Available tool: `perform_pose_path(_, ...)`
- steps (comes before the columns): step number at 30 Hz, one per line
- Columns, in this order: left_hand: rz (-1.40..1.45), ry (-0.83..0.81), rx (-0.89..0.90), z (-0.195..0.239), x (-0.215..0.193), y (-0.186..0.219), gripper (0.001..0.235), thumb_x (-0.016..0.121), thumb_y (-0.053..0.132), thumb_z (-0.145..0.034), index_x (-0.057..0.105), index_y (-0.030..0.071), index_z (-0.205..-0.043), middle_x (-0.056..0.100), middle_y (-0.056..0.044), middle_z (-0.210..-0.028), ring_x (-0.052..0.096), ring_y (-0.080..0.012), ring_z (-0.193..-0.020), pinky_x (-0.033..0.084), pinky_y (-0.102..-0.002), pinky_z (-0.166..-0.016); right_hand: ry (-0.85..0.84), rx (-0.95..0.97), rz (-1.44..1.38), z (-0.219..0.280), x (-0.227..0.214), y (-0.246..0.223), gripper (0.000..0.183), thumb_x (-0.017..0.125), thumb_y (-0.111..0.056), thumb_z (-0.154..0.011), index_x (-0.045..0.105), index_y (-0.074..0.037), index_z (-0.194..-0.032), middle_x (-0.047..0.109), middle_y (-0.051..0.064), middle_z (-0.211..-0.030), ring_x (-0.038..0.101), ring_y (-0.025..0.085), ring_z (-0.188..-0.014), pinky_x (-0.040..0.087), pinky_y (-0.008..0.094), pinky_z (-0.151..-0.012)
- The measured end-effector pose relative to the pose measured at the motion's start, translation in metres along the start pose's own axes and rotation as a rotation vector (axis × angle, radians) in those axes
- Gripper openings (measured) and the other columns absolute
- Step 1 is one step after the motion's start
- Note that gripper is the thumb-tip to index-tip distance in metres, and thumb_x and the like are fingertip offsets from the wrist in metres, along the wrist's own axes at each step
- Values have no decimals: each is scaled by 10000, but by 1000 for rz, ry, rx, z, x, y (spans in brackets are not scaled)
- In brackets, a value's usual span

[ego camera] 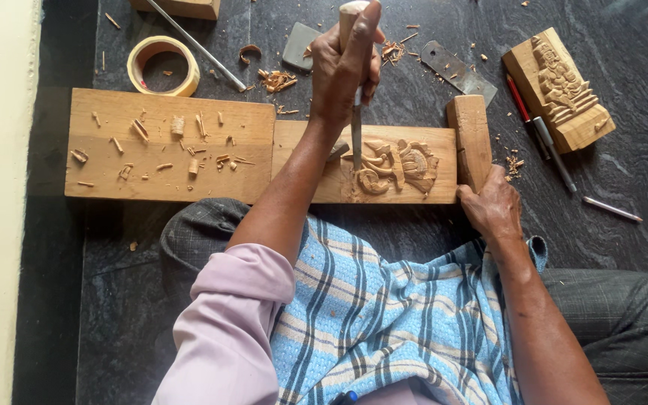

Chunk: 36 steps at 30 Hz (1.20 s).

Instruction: The person carves a wooden block using a chisel and mallet. They repeatedly strike the chisel to remove wood shavings and shape a relief design on the block.

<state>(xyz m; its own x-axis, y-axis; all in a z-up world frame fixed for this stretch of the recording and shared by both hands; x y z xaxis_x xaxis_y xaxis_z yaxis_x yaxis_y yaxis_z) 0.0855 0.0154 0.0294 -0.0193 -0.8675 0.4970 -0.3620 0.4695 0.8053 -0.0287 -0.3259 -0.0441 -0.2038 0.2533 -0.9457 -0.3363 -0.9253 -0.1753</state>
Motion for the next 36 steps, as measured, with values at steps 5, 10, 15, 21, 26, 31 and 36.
perform_pose_path(5,60,-39,4,1,3,3,527,607,574,-990,673,59,-900,607,-8,-526,569,-75,-378,496,-237,-330,-5,8,8,-2,3,3,601,705,-325,-858,507,44,-1289,683,356,-1108,688,481,-1037,545,521,-980)
perform_pose_path(10,92,-59,-7,1,9,-2,555,637,608,-956,663,57,-893,597,-8,-520,544,-74,-361,470,-234,-311,16,-20,8,-2,3,3,624,713,-327,-852,499,49,-1301,687,353,-1086,694,473,-1017,553,523,-959)
perform_pose_path(15,31,-13,-24,6,12,2,544,644,607,-954,628,72,-856,548,13,-506,530,-65,-362,448,-226,-308,-4,2,3,-2,3,3,616,708,-319,-852,498,43,-1304,690,346,-1082,701,461,-1011,558,518,-957)
perform_pose_path(21,30,-19,-35,7,14,5,536,639,601,-956,625,74,-860,546,16,-512,522,-58,-366,439,-219,-310,-3,9,4,0,2,2,614,711,-320,-856,500,45,-1304,686,349,-1094,695,467,-1022,549,519,-969)
perform_pose_path(26,57,-53,2,4,12,-4,491,643,537,-976,635,57,-871,574,-1,-512,542,-65,-355,473,-220,-303,15,-15,11,-1,1,1,634,714,-334,-853,504,52,-1311,686,354,-1098,691,475,-1031,541,518,-983)
perform_pose_path(31,34,-141,35,-1,24,-10,339,722,344,-957,715,6,-927,610,-27,-514,569,-76,-338,505,-214,-292,-13,49,-61,9,-4,-6,553,755,-267,-861,532,23,-1277,690,297,-1073,711,412,-963,582,500,-919)
perform_pose_path(36,-66,-161,115,3,41,-4,201,745,186,-907,688,20,-809,625,-32,-539,591,-76,-384,511,-203,-329,240,-266,-360,31,-71,-38,476,805,-114,-863,530,9,-1232,671,208,-1048,670,304,-936,577,458,-793)
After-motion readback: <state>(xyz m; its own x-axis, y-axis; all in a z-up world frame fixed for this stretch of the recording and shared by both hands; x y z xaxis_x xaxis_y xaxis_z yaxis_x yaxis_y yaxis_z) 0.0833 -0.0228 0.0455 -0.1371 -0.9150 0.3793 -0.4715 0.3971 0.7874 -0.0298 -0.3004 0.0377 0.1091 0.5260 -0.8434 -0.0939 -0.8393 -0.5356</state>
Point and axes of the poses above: each hand's wrist, its own z-axis away from the middle knuckle, its own x-axis out of the palm, y = z × x, the point moved 9 cm from there along -z, towards the middle knuckle
